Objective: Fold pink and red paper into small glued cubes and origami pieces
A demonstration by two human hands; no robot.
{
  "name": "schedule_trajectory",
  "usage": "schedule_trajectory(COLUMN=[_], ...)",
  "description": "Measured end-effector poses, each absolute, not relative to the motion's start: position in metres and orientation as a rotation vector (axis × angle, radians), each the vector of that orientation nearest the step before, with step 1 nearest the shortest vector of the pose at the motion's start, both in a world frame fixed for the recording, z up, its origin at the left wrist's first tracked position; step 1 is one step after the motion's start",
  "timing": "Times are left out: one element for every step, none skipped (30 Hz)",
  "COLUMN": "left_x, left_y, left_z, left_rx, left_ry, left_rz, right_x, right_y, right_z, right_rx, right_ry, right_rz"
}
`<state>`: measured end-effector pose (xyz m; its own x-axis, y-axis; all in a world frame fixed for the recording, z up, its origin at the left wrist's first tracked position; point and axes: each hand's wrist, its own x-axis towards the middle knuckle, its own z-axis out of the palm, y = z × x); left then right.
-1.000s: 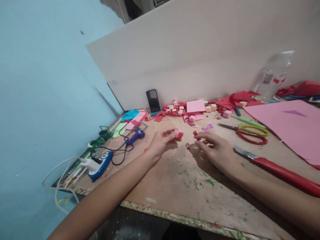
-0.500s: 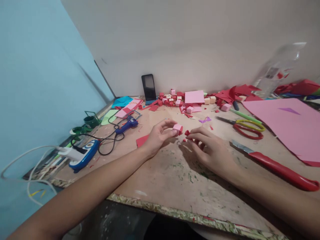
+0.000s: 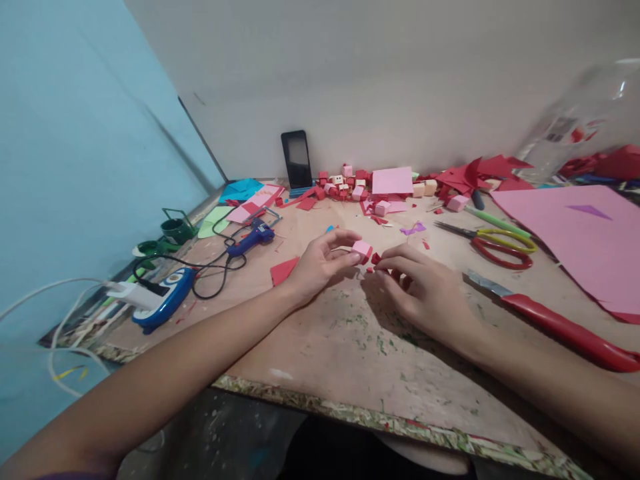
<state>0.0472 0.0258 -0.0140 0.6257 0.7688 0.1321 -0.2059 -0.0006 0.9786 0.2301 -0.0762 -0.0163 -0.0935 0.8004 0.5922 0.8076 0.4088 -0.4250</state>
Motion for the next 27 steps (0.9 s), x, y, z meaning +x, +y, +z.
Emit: schedule_trajectory(left_x=[0.0472, 0.0471, 0.0471, 0.0471, 0.0471, 0.0471, 0.0472, 0.0473, 0.0474, 0.0476, 0.0479, 0.0482, 0.0484, 0.0487, 0.0489, 0.0489, 0.0489, 0.0487, 0.0484, 0.0481, 0.0477, 0.0473, 0.0470, 0.0467, 0.0464, 0.0461, 0.0459], left_y=[0.0258, 0.0258, 0.0258, 0.0258, 0.0259, 0.0260, 0.0260, 0.0260, 0.0258, 0.0255, 0.0250, 0.0243, 0.0235, 0.0226, 0.0219, 0.0213, 0.0210, 0.0211, 0.0214, 0.0222, 0.0232, 0.0244, 0.0257, 0.0270, 0.0281, 0.0289, 0.0294], left_z=[-0.0139, -0.0138, -0.0138, -0.0139, -0.0140, -0.0142, -0.0143, -0.0143, -0.0142, -0.0139, -0.0135, -0.0129, -0.0123, -0.0117, -0.0112, -0.0109, -0.0108, -0.0109, -0.0111, -0.0113, -0.0116, -0.0118, -0.0119, -0.0118, -0.0117, -0.0113, -0.0108], left_rx=[1.370, 1.375, 1.380, 1.383, 1.386, 1.389, 1.393, 1.401, 1.410, 1.417, 1.421, 1.420, 1.419, 1.420, 1.425, 1.435, 1.443, 1.447, 1.447, 1.445, 1.439, 1.428, 1.413, 1.393, 1.372, 1.352, 1.335], left_ry=[0.527, 0.530, 0.531, 0.531, 0.529, 0.527, 0.526, 0.527, 0.530, 0.532, 0.532, 0.530, 0.527, 0.525, 0.524, 0.525, 0.527, 0.529, 0.532, 0.534, 0.536, 0.538, 0.539, 0.536, 0.531, 0.524, 0.515], left_rz=[0.824, 0.825, 0.824, 0.820, 0.816, 0.813, 0.813, 0.814, 0.817, 0.818, 0.817, 0.811, 0.805, 0.799, 0.794, 0.788, 0.783, 0.781, 0.782, 0.786, 0.791, 0.792, 0.788, 0.781, 0.770, 0.760, 0.748], right_x=[0.2303, 0.2305, 0.2306, 0.2307, 0.2306, 0.2306, 0.2305, 0.2305, 0.2304, 0.2305, 0.2305, 0.2306, 0.2308, 0.2308, 0.2307, 0.2305, 0.2301, 0.2294, 0.2286, 0.2277, 0.2268, 0.2260, 0.2254, 0.2251, 0.2250, 0.2252, 0.2257], right_y=[-0.0759, -0.0756, -0.0753, -0.0751, -0.0750, -0.0751, -0.0751, -0.0752, -0.0753, -0.0753, -0.0753, -0.0753, -0.0753, -0.0754, -0.0755, -0.0757, -0.0761, -0.0766, -0.0772, -0.0779, -0.0787, -0.0795, -0.0802, -0.0808, -0.0814, -0.0819, -0.0824], right_z=[-0.0167, -0.0171, -0.0175, -0.0177, -0.0179, -0.0180, -0.0179, -0.0177, -0.0175, -0.0172, -0.0169, -0.0166, -0.0162, -0.0159, -0.0155, -0.0149, -0.0143, -0.0136, -0.0128, -0.0121, -0.0116, -0.0112, -0.0110, -0.0110, -0.0111, -0.0112, -0.0111], right_rx=[-1.381, -1.384, -1.385, -1.384, -1.382, -1.378, -1.372, -1.366, -1.364, -1.365, -1.365, -1.364, -1.361, -1.359, -1.354, -1.350, -1.348, -1.348, -1.347, -1.346, -1.349, -1.356, -1.371, -1.392, -1.409, -1.421, -1.421], right_ry=[-1.882, -1.891, -1.898, -1.906, -1.913, -1.915, -1.915, -1.915, -1.916, -1.918, -1.921, -1.927, -1.933, -1.937, -1.940, -1.943, -1.943, -1.940, -1.933, -1.920, -1.902, -1.878, -1.847, -1.808, -1.767, -1.730, -1.701], right_rz=[-0.010, -0.005, 0.002, 0.011, 0.017, 0.019, 0.021, 0.027, 0.036, 0.047, 0.058, 0.067, 0.072, 0.073, 0.075, 0.078, 0.086, 0.099, 0.115, 0.132, 0.150, 0.163, 0.169, 0.171, 0.172, 0.175, 0.177])
